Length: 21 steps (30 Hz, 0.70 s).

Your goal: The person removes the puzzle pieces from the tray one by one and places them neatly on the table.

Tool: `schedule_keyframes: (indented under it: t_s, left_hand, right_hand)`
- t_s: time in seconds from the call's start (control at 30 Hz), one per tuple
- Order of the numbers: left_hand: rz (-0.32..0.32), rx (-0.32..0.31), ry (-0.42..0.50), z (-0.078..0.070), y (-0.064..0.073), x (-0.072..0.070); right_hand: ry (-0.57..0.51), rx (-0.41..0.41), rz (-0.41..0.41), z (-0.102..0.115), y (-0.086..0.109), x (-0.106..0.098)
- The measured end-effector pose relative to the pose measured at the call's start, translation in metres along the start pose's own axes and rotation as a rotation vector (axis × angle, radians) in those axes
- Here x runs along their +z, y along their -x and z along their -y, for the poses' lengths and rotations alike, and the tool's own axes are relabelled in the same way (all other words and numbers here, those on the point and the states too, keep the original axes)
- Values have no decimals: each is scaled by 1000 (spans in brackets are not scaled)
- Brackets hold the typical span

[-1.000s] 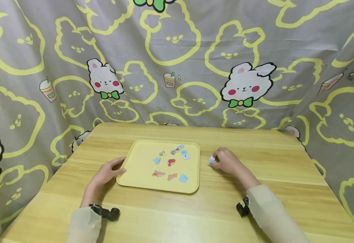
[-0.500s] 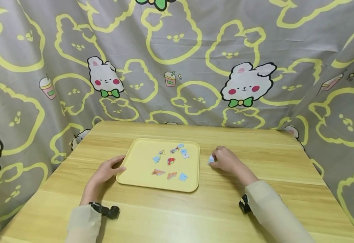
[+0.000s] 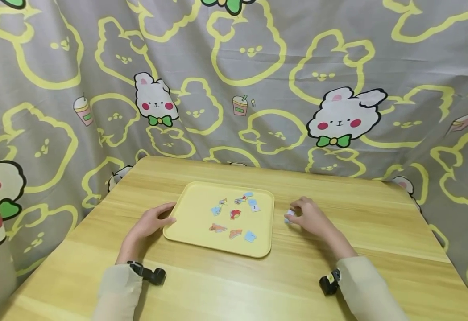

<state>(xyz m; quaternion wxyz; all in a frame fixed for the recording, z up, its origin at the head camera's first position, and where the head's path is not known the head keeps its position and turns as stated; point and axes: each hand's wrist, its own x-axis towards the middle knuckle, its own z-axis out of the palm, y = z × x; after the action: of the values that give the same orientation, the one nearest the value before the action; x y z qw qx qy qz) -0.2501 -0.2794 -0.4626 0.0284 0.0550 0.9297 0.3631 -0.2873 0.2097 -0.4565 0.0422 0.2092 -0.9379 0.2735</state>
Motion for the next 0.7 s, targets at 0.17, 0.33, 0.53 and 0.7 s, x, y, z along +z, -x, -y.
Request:
schedule_keyframes:
  t_s: [0.17,0.33,0.53,0.7]
  left_hand:
    - [-2,-9,-2,-1,-2,0]
    - [-2,-12,2,-2,-2,0]
    - [-2,-22,1,-2,-1,0]
    - [-6,-24,14,-2,-1,0]
  right_hand:
    - [-31,3,-19,0,0,0]
    - [-35,-9,-30,2,-5,5]
    - [-32,-57,-49,7,-14,13]
    - [-31,-71,-49,13,-21,20]
